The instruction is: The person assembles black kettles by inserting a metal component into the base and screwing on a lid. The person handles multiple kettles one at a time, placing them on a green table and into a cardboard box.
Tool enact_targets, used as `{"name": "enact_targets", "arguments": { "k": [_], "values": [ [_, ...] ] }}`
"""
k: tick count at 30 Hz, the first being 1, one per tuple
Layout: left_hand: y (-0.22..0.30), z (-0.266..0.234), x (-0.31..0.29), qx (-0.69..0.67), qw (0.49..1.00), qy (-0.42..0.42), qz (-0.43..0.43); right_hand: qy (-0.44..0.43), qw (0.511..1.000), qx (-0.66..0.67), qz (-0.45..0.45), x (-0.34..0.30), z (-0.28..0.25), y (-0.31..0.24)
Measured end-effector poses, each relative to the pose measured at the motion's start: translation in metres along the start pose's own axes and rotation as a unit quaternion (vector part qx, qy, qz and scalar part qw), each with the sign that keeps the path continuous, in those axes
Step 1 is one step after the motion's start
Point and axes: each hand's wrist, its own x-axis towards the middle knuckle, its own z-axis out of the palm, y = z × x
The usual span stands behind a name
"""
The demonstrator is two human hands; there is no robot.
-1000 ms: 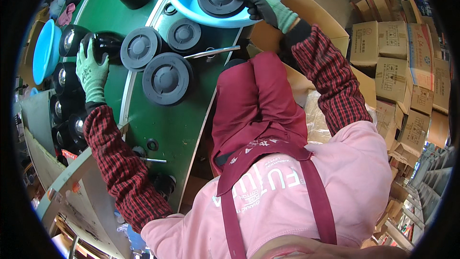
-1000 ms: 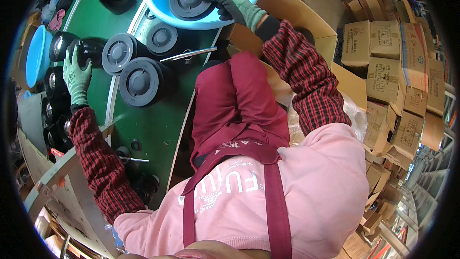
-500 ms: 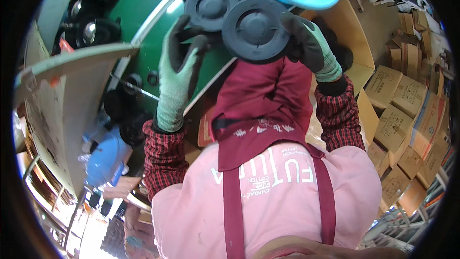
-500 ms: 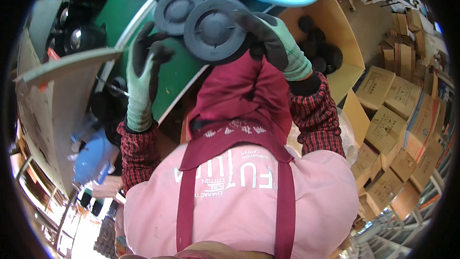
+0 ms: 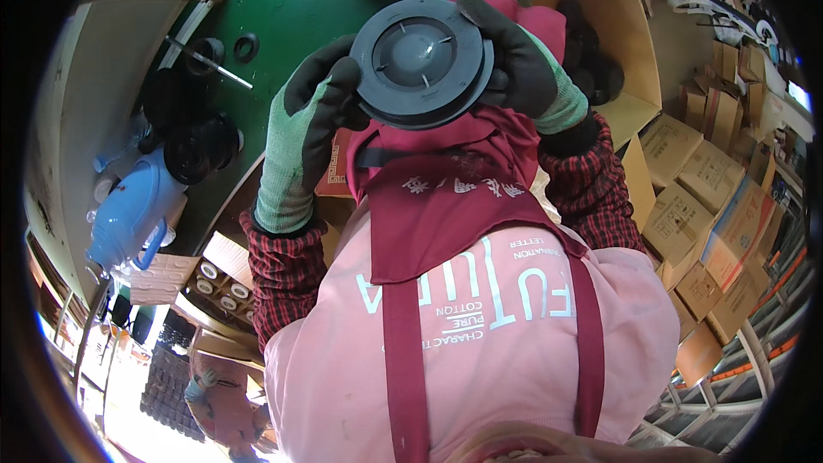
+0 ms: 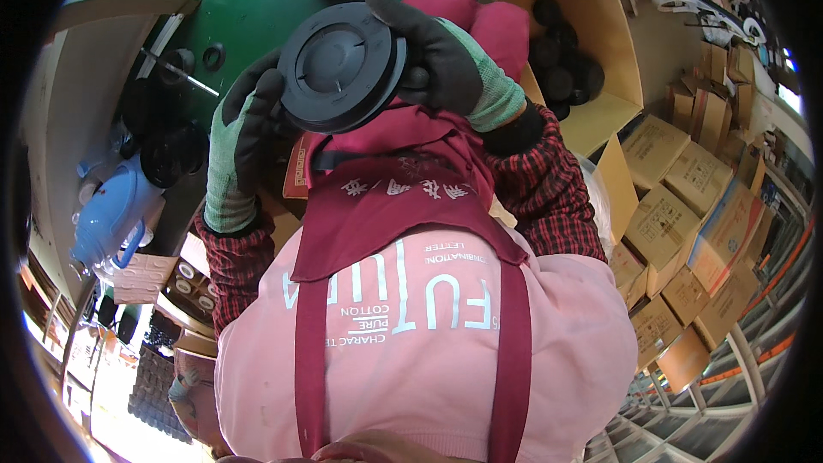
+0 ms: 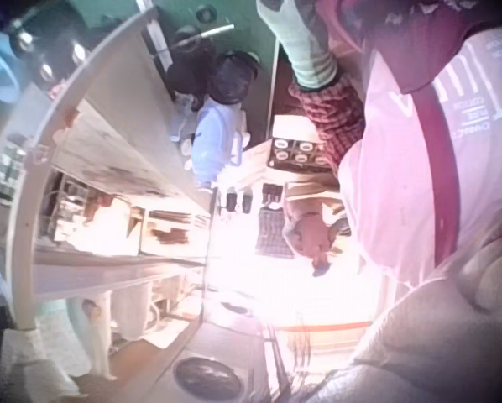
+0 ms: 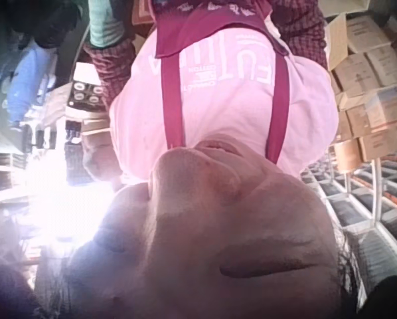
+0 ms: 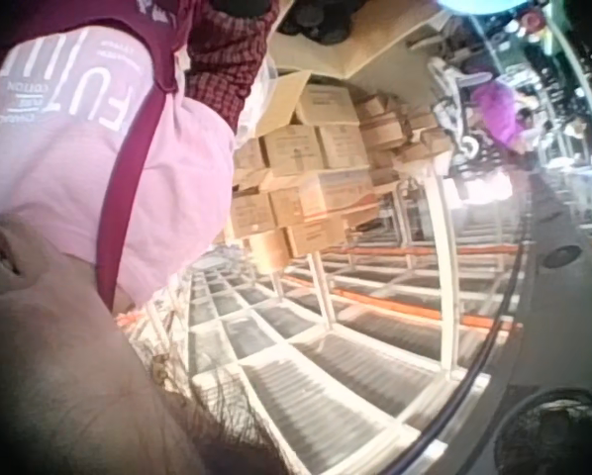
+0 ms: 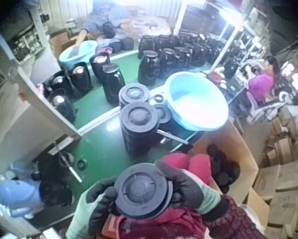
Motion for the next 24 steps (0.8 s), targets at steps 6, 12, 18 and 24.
{"name": "enact_targets", "arguments": {
  "k": [6, 12, 18, 24],
  "values": [
    [-0.003, -0.001, -0.013, 0.018, 1.000, 0.002, 0.015, -0.034, 0.998, 0.044, -0.009, -0.005, 0.000, 0.013],
    [-0.011, -0.005, -0.021, -0.028, 1.000, -0.003, -0.007, 0.023, 0.995, 0.093, 0.032, -0.005, 0.017, 0.015],
    [-0.025, 0.004, -0.019, -0.035, 0.999, -0.025, -0.001, 0.254, 0.929, -0.257, 0.086, -0.007, 0.059, 0.010],
    [-0.013, 0.004, -0.034, 0.010, 0.997, -0.080, 0.014, 0.271, 0.934, -0.225, 0.055, -0.012, 0.055, 0.018]
  ]
}}
